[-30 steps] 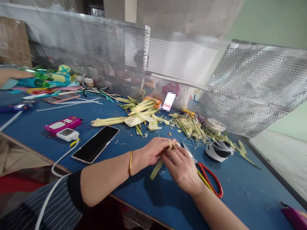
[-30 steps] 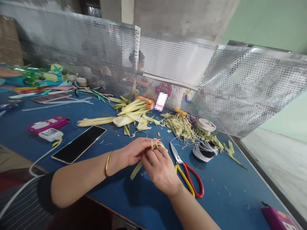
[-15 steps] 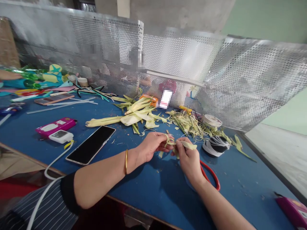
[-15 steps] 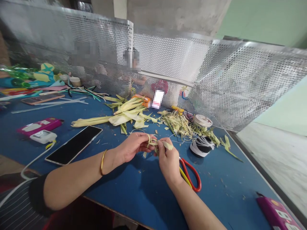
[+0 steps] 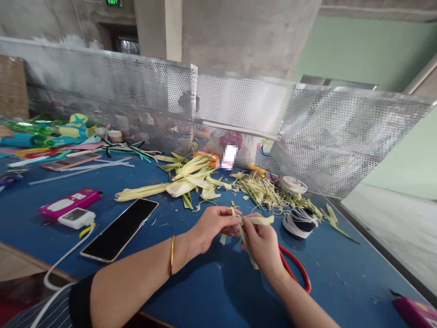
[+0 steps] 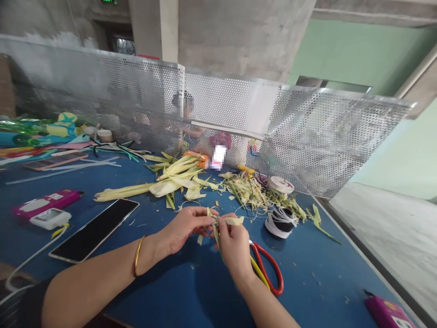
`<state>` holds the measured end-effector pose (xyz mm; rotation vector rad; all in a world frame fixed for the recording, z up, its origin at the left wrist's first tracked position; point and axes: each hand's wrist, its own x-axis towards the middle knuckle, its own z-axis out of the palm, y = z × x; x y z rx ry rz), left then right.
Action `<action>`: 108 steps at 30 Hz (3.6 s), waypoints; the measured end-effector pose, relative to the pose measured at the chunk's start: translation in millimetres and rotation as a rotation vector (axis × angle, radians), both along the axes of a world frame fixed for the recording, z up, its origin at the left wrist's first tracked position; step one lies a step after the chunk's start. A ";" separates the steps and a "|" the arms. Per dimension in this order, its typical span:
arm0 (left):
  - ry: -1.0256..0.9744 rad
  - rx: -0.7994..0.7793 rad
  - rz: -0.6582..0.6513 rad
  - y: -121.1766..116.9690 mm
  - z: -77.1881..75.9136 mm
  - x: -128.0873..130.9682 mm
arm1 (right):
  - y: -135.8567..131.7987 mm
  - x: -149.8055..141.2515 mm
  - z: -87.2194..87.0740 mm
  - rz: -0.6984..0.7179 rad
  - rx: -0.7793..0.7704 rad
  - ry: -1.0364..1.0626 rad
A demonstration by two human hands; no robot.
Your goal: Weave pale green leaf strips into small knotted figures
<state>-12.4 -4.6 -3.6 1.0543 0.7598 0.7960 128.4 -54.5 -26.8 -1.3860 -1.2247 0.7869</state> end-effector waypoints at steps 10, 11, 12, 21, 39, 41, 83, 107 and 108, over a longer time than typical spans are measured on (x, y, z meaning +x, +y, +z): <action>0.170 0.184 0.267 6.7 1.6 -1.3 | -7.3 -7.7 8.3 0.119 -0.229 0.482; 0.162 0.189 0.294 8.0 2.2 -2.1 | -9.4 -8.9 9.4 0.147 -0.213 0.491; 0.161 0.196 0.315 9.2 2.4 -2.8 | -11.5 -10.3 10.2 0.172 -0.186 0.487; 0.240 0.198 0.298 10.9 -2.7 -0.6 | -16.6 -4.5 17.7 0.303 -0.005 0.324; 0.256 0.113 -0.107 -1.7 3.0 0.5 | 8.3 21.2 -1.1 -0.145 0.091 -0.409; 0.235 0.101 -0.124 -2.2 3.4 0.1 | 9.7 18.9 -4.0 -0.121 0.062 -0.349; 0.035 -0.016 0.188 16.4 4.1 -1.8 | 1.8 42.7 35.3 0.240 -0.126 0.284; 0.196 0.088 0.077 7.6 -0.6 1.6 | -1.6 31.9 29.0 0.045 0.290 0.135; 0.193 0.094 0.083 7.0 0.1 2.0 | -1.8 31.0 28.5 0.068 0.258 0.110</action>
